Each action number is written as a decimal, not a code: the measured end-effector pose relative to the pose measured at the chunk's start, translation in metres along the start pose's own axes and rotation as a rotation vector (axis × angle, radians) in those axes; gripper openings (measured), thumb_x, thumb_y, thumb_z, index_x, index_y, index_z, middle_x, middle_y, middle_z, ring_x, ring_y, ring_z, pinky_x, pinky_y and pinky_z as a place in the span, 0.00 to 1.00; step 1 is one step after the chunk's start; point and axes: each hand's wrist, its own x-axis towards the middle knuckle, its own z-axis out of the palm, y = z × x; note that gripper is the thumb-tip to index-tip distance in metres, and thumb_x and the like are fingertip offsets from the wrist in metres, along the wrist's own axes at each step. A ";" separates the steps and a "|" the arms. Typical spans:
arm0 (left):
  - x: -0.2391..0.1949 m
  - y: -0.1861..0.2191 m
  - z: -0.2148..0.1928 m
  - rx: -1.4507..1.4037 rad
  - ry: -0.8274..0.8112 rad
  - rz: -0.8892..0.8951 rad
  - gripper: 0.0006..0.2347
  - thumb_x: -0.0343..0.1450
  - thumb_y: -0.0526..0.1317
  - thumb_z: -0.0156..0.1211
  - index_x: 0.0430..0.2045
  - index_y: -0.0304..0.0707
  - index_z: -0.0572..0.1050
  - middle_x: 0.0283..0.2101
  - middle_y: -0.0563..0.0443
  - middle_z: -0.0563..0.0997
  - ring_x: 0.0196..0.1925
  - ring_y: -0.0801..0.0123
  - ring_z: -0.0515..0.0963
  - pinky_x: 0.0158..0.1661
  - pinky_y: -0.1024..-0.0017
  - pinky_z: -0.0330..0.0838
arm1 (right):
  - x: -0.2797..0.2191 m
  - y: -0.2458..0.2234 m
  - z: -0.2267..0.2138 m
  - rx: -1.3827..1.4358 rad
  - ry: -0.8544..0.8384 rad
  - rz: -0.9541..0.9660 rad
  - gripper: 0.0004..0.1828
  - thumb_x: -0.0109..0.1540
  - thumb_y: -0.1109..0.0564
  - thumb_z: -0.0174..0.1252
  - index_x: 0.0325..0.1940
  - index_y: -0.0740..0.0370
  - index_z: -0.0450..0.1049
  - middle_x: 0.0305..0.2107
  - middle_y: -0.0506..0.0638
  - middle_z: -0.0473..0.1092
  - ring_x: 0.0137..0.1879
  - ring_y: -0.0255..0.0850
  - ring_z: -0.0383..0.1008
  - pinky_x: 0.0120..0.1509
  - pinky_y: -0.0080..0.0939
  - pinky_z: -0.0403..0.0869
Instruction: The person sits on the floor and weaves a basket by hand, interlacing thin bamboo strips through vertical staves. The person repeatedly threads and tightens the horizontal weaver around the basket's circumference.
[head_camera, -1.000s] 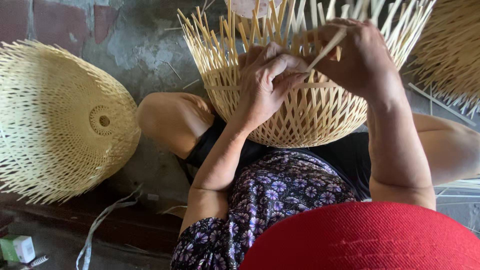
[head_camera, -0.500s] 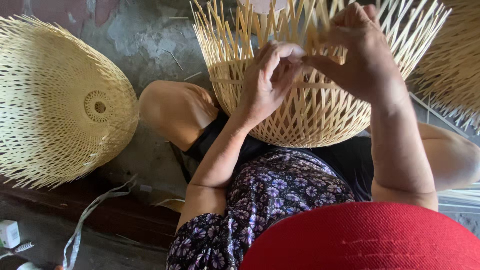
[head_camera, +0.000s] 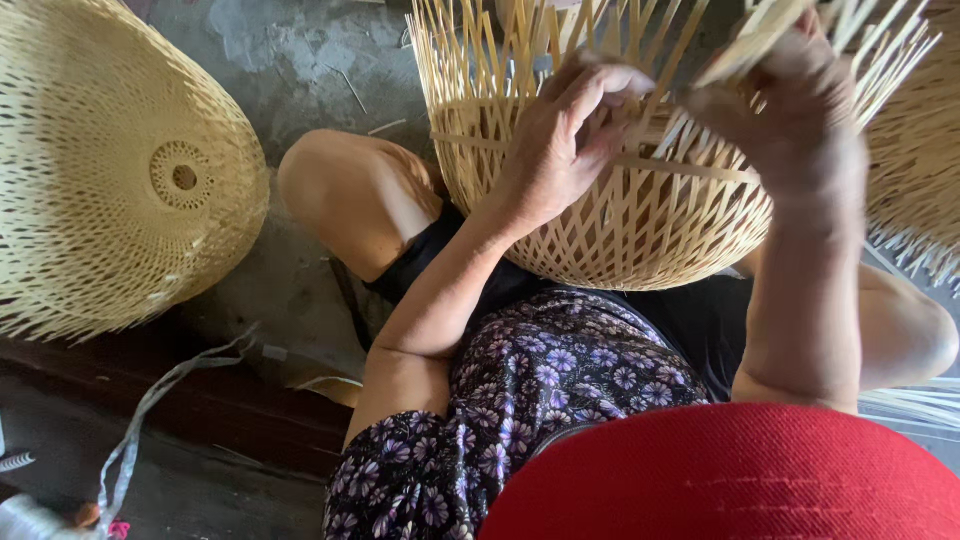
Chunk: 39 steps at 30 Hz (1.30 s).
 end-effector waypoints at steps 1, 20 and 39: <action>0.000 0.001 0.000 -0.035 -0.011 -0.028 0.16 0.72 0.30 0.70 0.51 0.41 0.73 0.51 0.54 0.76 0.48 0.76 0.81 0.48 0.76 0.80 | -0.001 -0.006 0.002 -0.106 0.025 -0.002 0.12 0.63 0.49 0.75 0.42 0.53 0.78 0.47 0.52 0.69 0.57 0.46 0.65 0.58 0.53 0.67; 0.002 -0.014 -0.017 0.174 0.017 0.150 0.10 0.71 0.42 0.74 0.38 0.49 0.76 0.43 0.61 0.76 0.49 0.72 0.73 0.54 0.71 0.67 | -0.001 -0.017 -0.010 -0.552 -0.181 -0.119 0.11 0.67 0.52 0.68 0.48 0.61 0.81 0.51 0.54 0.77 0.77 0.49 0.62 0.85 0.56 0.54; -0.002 -0.021 -0.022 0.013 -0.068 -0.004 0.05 0.76 0.37 0.69 0.38 0.46 0.77 0.35 0.59 0.77 0.37 0.79 0.79 0.41 0.77 0.78 | 0.005 -0.033 0.010 -0.662 -0.073 -0.151 0.13 0.66 0.52 0.72 0.41 0.64 0.79 0.71 0.65 0.58 0.78 0.62 0.54 0.80 0.66 0.53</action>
